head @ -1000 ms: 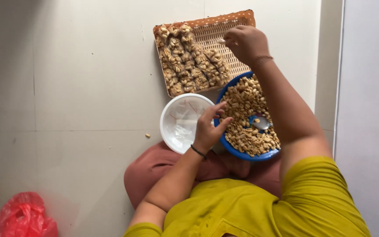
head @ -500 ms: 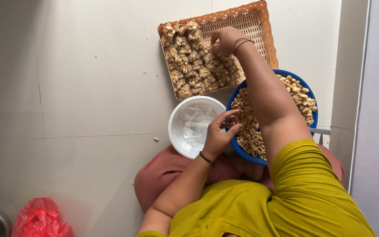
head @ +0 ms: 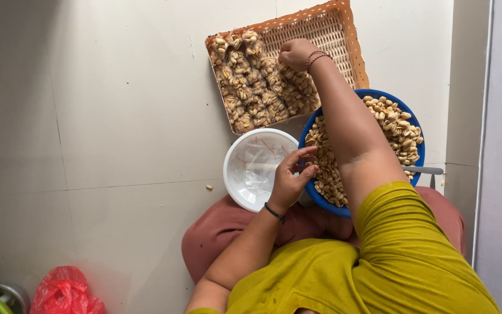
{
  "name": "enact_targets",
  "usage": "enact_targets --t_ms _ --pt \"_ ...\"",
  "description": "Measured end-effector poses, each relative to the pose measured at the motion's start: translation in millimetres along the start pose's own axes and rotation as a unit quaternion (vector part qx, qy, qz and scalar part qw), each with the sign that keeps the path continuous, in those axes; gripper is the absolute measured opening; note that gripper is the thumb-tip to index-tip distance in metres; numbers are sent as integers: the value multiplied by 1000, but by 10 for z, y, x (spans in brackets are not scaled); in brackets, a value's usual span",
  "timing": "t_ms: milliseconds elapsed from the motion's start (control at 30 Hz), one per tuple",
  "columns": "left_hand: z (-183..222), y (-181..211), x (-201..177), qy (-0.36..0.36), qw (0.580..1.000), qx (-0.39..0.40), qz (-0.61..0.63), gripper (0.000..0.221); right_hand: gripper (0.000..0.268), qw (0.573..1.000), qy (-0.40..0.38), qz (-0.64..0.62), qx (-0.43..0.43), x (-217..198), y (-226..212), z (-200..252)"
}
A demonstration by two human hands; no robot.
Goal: A person sitting on the floor peels and sorts peanuts from a blue bowl into a white bowl using their hands and a spoon.
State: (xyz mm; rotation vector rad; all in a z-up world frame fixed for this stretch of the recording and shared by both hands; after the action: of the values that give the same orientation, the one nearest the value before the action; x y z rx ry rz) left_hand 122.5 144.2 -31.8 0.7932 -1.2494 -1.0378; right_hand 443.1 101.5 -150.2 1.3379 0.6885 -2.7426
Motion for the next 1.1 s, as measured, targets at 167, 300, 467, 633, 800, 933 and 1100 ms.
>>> enact_targets --t_ms 167,300,467,633,800,933,1100 --pt "-5 -42 3 0 1000 -1 4 44 21 1000 -14 3 -1 -5 -108 23" --pt "-2 -68 2 -4 1000 -5 7 44 31 1000 -11 -2 1 -1 -174 53" --pt "4 -92 -7 -4 1000 -7 11 44 50 1000 -20 2 5 52 -151 -33" --pt "-1 -82 -2 -4 1000 -4 11 45 60 1000 -23 -11 8 35 -190 3" --pt "0 -69 -4 -4 1000 -3 16 44 62 1000 11 20 7 -21 -207 10" --pt "6 -50 -7 -1 1000 -2 13 44 65 998 0 55 -1 -101 -173 -4" --pt "-6 -118 -21 -10 999 2 49 45 72 993 36 102 -50 -408 -84 197"
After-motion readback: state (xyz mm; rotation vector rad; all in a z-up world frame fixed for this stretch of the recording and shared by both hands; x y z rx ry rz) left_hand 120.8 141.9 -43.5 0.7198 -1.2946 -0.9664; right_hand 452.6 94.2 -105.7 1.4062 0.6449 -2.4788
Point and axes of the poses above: each hand's wrist, its own z-axis away from the middle knuckle, its own x-axis out of the palm, y = z × x, the point moved 6 cm from there along -z, towards the middle knuckle, and after that the axes turned 1 degree about -y, right-handed, at the moved point
